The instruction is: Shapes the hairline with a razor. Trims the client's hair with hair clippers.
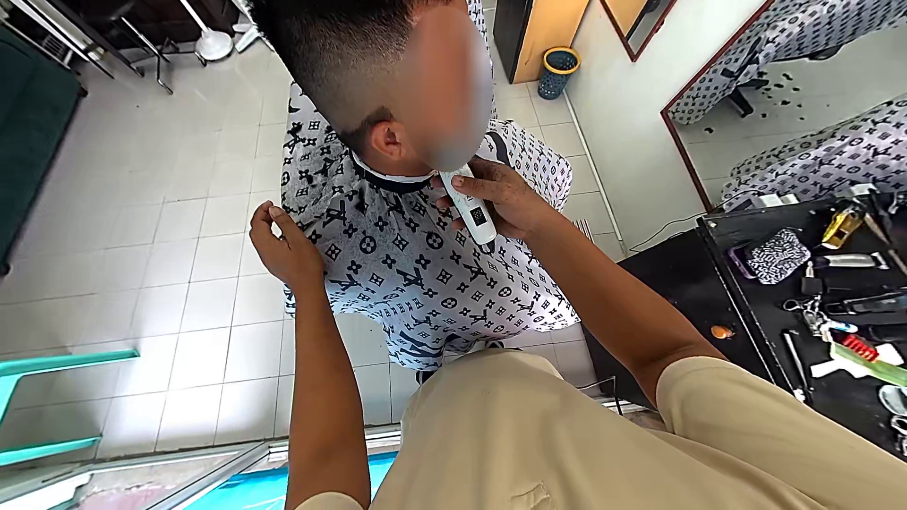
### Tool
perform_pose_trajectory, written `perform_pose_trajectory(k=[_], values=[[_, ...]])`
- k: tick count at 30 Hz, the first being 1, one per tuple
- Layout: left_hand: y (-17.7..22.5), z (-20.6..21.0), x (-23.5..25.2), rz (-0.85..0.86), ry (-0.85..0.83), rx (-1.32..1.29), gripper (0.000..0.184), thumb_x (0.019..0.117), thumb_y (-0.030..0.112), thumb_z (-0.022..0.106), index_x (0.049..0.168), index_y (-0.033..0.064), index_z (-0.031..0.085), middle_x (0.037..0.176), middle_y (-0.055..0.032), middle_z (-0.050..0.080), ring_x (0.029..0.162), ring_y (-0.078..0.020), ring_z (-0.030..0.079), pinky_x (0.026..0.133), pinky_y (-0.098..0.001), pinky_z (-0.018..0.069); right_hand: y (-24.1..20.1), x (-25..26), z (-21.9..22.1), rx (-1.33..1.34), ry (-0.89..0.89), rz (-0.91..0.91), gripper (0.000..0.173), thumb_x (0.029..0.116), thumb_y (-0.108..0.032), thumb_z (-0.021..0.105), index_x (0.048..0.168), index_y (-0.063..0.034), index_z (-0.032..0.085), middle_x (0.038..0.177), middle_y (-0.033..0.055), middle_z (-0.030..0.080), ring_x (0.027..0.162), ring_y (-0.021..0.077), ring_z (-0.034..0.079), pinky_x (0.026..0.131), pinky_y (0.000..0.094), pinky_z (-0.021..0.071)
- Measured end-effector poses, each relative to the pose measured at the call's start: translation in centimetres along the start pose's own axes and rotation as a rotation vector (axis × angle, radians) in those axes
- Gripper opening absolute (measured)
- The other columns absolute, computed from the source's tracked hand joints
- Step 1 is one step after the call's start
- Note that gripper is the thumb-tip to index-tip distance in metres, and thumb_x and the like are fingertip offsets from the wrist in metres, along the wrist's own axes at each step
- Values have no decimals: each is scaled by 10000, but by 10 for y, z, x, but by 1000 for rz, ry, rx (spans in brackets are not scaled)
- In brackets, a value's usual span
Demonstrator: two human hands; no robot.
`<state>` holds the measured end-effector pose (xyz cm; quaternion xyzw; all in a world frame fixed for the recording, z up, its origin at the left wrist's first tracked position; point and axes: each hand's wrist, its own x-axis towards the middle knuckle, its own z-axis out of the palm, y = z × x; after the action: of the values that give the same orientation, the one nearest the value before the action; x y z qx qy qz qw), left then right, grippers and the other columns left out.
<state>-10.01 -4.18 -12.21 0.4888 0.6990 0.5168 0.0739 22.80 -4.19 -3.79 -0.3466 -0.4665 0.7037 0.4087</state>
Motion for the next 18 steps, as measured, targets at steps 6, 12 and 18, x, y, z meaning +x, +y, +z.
perform_pose_trajectory(k=[6,12,18], values=[[-3,2,1,-1,19,-10,524,1114,374,331,1406,-3,548,1394,-183,594,1318,-202,540,1119,-334,392,-3,0,9,23,11,-17,325,1058,-149,489,1362,-34,481,1203,128,663,974,241,713,762,397,633],[-2,2,0,-10,26,-20,516,1114,371,333,1396,5,562,1388,-172,602,1317,-196,540,1123,-330,386,-10,-2,24,44,56,-14,296,1060,-144,506,1330,-25,489,1158,129,673,947,237,720,763,400,637],[-3,2,1,-13,34,-14,520,1113,382,330,1399,15,562,1389,-159,601,1318,-185,537,1130,-326,377,-16,-1,34,120,54,8,275,1079,-160,476,1322,-33,499,1171,133,666,979,245,713,778,405,630]])
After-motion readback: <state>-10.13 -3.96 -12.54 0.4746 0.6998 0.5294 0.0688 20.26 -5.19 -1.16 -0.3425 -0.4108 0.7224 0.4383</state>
